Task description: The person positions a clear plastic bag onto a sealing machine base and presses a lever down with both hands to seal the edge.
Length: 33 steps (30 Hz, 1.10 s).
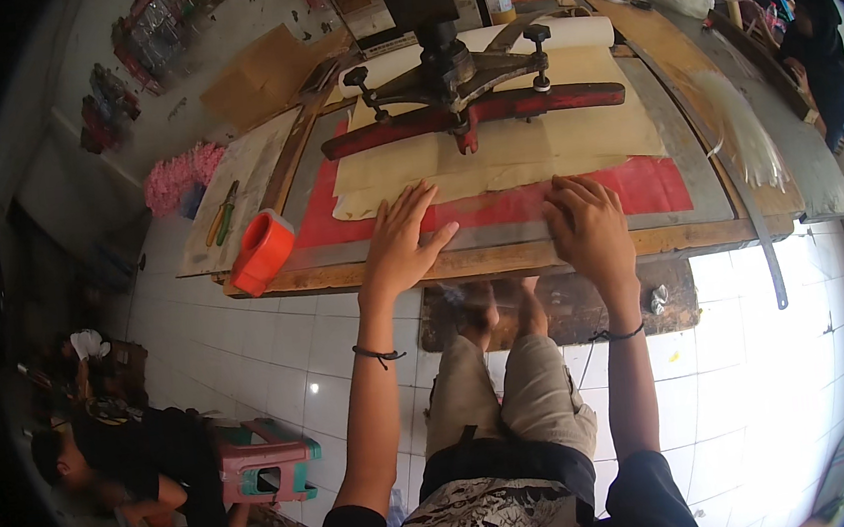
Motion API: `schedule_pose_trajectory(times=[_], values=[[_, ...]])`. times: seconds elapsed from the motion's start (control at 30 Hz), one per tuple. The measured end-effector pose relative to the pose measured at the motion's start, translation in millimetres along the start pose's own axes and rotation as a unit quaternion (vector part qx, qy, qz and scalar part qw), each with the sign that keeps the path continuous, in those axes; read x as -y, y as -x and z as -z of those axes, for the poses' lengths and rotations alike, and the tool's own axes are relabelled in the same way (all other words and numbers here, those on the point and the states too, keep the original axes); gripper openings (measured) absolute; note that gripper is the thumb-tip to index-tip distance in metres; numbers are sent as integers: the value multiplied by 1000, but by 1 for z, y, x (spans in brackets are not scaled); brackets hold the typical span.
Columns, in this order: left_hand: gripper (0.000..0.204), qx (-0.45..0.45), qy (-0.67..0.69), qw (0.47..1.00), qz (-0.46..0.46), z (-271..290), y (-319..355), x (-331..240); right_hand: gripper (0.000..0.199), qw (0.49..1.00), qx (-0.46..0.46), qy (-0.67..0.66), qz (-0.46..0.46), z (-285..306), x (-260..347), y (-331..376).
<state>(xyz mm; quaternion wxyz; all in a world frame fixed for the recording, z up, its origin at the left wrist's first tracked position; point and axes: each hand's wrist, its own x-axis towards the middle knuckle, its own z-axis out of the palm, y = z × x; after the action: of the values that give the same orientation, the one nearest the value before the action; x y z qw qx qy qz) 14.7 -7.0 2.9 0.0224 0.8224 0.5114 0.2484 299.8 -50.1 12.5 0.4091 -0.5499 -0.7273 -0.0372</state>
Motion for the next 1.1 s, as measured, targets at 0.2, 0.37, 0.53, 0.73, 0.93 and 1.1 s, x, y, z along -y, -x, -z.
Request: schedule_pose_trajectory(times=[0.2, 0.37, 0.53, 0.73, 0.93, 1.1], values=[[70, -6, 0, 1000, 1, -1, 2, 3, 22, 1000, -1, 3, 12, -4, -4, 1], [70, -8, 3, 1000, 1, 0, 0, 2, 23, 1000, -1, 6, 10, -3, -5, 1], [71, -6, 4, 1000, -1, 0, 1, 2, 23, 1000, 7, 6, -6, 0, -1, 0], [72, -7, 9, 1000, 6, 0, 3, 2, 22, 1000, 7, 2, -11, -2, 1, 0], [68, -20, 4, 1000, -15, 7, -20, 1, 26, 985, 145, -33, -84, 7, -32, -42], [59, -50, 9, 995, -86, -5, -59, 32, 38, 989, 136, 8, 52, -30, -80, -79]])
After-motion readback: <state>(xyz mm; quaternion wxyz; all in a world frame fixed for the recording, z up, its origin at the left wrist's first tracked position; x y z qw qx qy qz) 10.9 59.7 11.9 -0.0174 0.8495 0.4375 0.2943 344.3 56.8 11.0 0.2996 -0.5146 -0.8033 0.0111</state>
